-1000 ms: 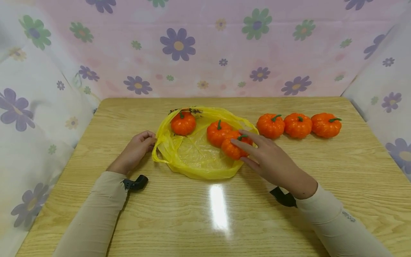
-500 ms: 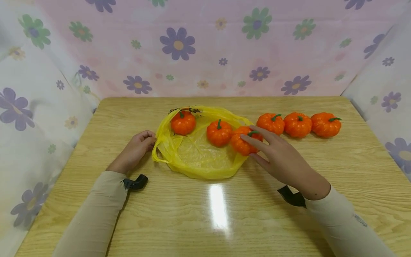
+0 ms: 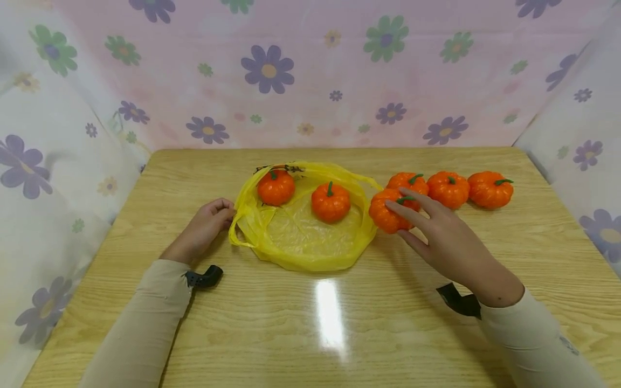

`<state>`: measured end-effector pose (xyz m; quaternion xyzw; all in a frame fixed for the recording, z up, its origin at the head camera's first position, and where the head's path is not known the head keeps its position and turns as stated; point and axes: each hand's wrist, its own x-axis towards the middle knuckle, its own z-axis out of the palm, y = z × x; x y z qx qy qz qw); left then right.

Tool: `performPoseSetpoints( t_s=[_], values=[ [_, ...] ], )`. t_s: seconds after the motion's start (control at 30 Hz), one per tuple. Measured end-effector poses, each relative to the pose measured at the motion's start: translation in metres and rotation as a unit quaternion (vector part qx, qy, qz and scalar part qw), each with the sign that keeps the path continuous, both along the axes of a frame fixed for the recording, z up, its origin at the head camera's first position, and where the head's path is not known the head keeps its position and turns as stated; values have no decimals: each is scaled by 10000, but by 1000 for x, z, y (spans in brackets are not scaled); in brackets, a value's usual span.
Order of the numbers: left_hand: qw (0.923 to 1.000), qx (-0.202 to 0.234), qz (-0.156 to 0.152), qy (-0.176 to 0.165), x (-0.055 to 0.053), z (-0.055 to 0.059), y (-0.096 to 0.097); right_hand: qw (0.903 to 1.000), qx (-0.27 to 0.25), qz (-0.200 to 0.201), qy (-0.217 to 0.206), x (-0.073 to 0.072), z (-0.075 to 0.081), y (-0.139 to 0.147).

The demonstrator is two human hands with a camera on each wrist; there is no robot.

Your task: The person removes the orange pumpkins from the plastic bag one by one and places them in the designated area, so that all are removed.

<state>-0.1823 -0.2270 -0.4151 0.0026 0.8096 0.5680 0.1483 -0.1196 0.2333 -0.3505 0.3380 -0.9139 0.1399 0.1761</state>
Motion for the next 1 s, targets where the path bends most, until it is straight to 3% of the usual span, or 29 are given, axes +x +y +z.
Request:
performPoseSetpoints(
  t_s=[0.2,0.63,1.0],
  values=[
    [10000,4,-40,12,0,0,0,9998,56,-182,-57,2,-2,9],
    [9999,-131,7,-11,0,2,0,9998,79,-169,-94,-3,-9,18],
    [10000,-85,-7,-19,0,2,0,9976,235,-460,-463,-8,-16,22]
  ],
)
